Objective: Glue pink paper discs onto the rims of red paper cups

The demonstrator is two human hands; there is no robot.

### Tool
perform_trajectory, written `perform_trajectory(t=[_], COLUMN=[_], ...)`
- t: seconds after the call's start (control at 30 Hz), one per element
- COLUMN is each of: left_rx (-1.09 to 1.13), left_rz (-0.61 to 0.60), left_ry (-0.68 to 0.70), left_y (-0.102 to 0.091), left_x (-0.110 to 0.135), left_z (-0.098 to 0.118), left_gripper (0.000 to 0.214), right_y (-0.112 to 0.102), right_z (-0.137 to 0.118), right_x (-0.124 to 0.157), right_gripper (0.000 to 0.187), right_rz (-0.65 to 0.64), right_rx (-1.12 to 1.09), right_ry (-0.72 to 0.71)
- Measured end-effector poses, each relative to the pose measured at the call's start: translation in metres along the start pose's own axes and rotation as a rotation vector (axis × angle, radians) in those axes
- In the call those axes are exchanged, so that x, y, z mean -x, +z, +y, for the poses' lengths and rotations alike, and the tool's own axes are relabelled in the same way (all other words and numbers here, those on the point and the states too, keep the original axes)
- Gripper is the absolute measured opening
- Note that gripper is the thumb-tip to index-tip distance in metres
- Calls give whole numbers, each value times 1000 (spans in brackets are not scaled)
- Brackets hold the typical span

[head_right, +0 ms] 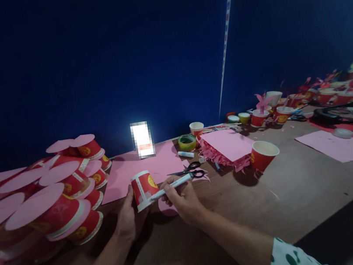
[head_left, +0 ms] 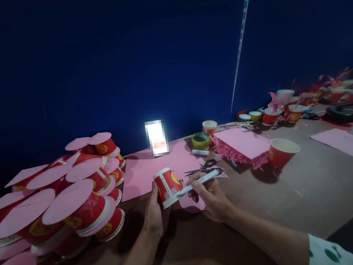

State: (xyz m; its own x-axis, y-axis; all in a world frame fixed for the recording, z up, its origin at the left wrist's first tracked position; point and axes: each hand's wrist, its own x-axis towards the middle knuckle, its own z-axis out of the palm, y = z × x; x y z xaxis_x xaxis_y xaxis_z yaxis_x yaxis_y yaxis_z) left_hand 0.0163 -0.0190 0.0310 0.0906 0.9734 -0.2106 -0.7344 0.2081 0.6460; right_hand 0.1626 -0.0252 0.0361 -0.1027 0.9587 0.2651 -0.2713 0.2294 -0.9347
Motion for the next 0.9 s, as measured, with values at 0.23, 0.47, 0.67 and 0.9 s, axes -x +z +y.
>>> perform_trajectory(t=[0.23, 0.47, 0.67, 0.9], left_rx=[-2, -23, -27, -53], left_rz=[38, 35, -55, -18], left_ry=[-10, 10, -17, -24], left_y=[4, -1, -1, 1], left_x=[1, -1, 1, 2], left_z=[1, 0, 2, 2], left_gripper=[41, 47, 47, 44], right_y=[-1, -2, -4, -2], right_z=[-2, -5, -5, -11], right_x=[1, 1, 4, 7], right_gripper=[23, 22, 13, 12], right_rz=[-18, 17, -14, -99], right_rx=[100, 56, 276, 462], right_ry=[-34, -51, -169, -279])
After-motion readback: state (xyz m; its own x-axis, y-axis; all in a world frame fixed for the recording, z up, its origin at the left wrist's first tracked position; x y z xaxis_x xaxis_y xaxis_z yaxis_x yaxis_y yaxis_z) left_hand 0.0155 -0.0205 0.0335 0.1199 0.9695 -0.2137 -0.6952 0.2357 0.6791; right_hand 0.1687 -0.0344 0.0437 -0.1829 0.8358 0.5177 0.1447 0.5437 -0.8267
